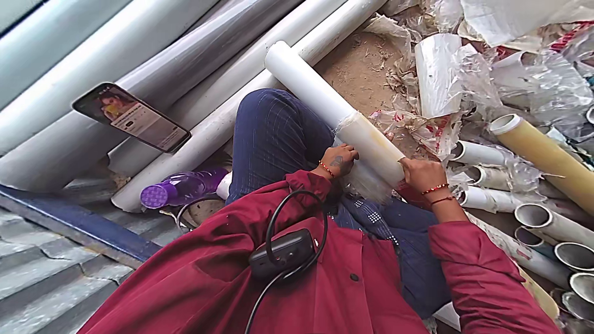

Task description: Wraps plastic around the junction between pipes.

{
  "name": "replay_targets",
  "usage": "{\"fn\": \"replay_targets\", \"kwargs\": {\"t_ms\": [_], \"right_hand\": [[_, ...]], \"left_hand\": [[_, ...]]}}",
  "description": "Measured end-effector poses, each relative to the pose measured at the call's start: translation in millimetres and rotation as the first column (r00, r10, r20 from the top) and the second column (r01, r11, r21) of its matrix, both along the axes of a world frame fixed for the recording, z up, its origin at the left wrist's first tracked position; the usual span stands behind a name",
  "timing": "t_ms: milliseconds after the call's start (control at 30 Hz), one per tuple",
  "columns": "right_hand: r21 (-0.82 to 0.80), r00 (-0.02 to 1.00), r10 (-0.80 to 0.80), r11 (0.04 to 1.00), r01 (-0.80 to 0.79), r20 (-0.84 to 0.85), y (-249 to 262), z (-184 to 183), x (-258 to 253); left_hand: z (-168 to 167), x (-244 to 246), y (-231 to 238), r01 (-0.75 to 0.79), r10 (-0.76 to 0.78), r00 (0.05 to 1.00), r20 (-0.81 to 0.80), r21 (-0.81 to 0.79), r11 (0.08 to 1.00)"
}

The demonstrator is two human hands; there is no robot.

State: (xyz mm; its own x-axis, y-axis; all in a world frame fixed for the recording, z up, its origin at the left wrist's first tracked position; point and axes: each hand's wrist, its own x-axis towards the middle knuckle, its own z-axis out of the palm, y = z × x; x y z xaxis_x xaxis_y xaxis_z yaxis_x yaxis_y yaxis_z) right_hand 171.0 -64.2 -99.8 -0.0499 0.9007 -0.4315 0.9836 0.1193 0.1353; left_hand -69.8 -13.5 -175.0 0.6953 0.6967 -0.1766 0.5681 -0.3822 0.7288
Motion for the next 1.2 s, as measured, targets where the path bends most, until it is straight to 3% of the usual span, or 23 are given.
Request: {"fn": "replay_targets", "kwargs": {"t_ms": [267, 533, 733, 800, 867, 933, 1000, 1100, 1200], "right_hand": [[-0.042, 1.000, -0.003, 0.999, 0.004, 0.024, -19.7, 5.3, 18.7], [-0.242, 0.982, -0.081, 0.963, 0.121, 0.168, -27.1, 19.9, 24.0], [-0.366, 0.970, -0.110, 0.912, 0.185, 0.217, -16.9, 29.3, 17.9], [-0.310, 0.962, -0.245, 0.911, 0.271, 0.120, -7.0, 36.7, 29.3], [-0.030, 0.865, -0.466, 0.883, 0.469, -0.186, -5.4, 37.6, 56.9], [0.257, 0.716, -0.579, 0.678, 0.688, -0.389, -6.6, 20.3, 71.7], [0.254, 0.616, -0.683, 0.563, 0.786, -0.392, -7.1, -4.9, 66.2], [0.125, 0.553, -0.775, 0.543, 0.830, -0.305, -10.1, -38.1, 50.9], [0.134, 0.528, -0.784, 0.514, 0.847, -0.327, -8.9, -45.3, 48.4]], "left_hand": [[-3.4, -4.5, -1.4, 0.004, -0.003, 0.999, 0.051, -0.015, 1.000], [-11.1, -6.3, -3.3, -0.009, 0.019, 0.990, 0.143, -0.073, 0.997], [3.6, -3.5, -6.6, -0.173, 0.169, 0.918, 0.357, -0.021, 0.985], [13.8, 0.6, -1.2, -0.231, 0.243, 0.913, 0.329, -0.073, 0.970], [22.6, 5.2, 6.7, -0.302, 0.321, 0.896, 0.307, -0.110, 0.947], [29.4, 9.4, 12.2, -0.381, 0.391, 0.866, 0.311, -0.095, 0.920], [34.1, 11.5, 22.8, -0.466, 0.431, 0.826, 0.364, 0.010, 0.885], [39.2, 11.2, 47.5, -0.482, 0.472, 0.859, 0.197, 0.002, 0.876], [19.2, 11.4, 48.2, -0.509, 0.505, 0.858, 0.099, 0.019, 0.861]]}}
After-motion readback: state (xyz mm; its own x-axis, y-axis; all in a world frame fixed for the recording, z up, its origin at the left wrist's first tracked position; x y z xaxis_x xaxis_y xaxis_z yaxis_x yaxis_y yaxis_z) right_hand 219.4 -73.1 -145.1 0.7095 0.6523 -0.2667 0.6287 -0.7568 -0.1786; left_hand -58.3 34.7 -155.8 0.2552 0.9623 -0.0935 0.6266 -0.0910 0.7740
